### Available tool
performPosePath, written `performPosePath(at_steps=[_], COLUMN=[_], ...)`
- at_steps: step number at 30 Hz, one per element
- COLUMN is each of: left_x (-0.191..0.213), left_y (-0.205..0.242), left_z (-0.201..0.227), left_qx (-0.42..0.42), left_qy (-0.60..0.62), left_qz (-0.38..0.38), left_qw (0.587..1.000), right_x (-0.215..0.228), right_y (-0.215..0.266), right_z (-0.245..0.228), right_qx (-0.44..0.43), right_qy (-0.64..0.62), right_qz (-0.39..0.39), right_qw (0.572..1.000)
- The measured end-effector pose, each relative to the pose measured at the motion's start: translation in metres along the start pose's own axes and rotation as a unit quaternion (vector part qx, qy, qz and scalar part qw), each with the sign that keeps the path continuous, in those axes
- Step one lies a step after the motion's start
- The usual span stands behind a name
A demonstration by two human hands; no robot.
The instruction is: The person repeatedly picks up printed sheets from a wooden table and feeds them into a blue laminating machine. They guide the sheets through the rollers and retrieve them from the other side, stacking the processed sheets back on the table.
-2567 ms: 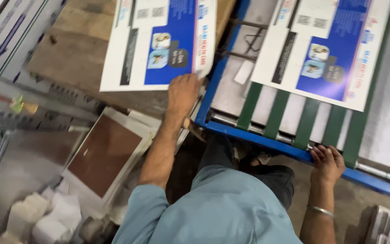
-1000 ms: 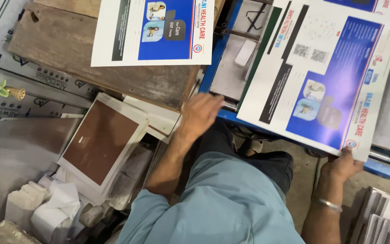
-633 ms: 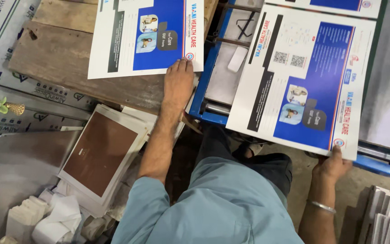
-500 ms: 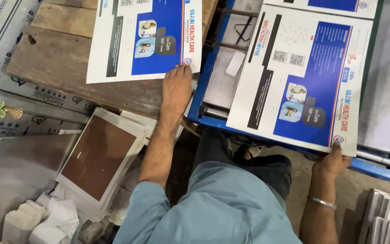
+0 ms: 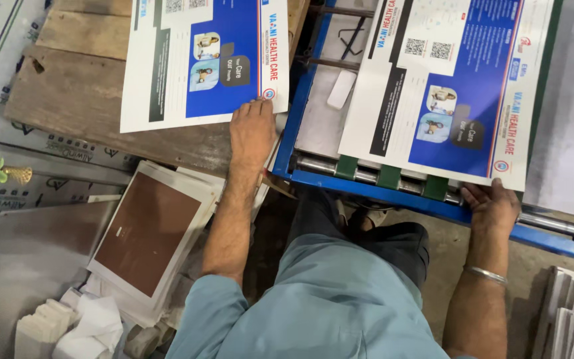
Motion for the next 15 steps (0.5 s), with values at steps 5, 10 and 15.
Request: performPosePath(at_steps=[5, 10, 15], left_x=[0.01, 0.03, -0.06], left_y=[-0.007, -0.011, 0.005], left_z=[-0.002, -0.016, 0.137], left_qx=[0.001, 0.037, -0.08], left_qy=[0.036, 0.152, 0.062], left_qz=[0.008, 0.103, -0.214], left_qw=[0.999, 0.982, 0.972], right_x=[0.012, -0.044, -0.189], right_y=[0.026, 0.071, 0.133], right_z=[0.005, 0.0, 0.007], right_qx=[0.021, -0.001, -0.023], right_qy=[-0.008, 0.035, 0.073], right_qz=[-0.004, -0.08, -0.355], right_qw=[1.0, 0.996, 0.932])
Point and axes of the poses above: each hand's wrist, its own y-axis away from the middle knuckle, its own x-axis out of the back of the hand, z = x × y, the point moved 10 cm from there along -y, towards the middle knuckle, and after that the axes turned 2 degrees about x, right-handed, at the moved point
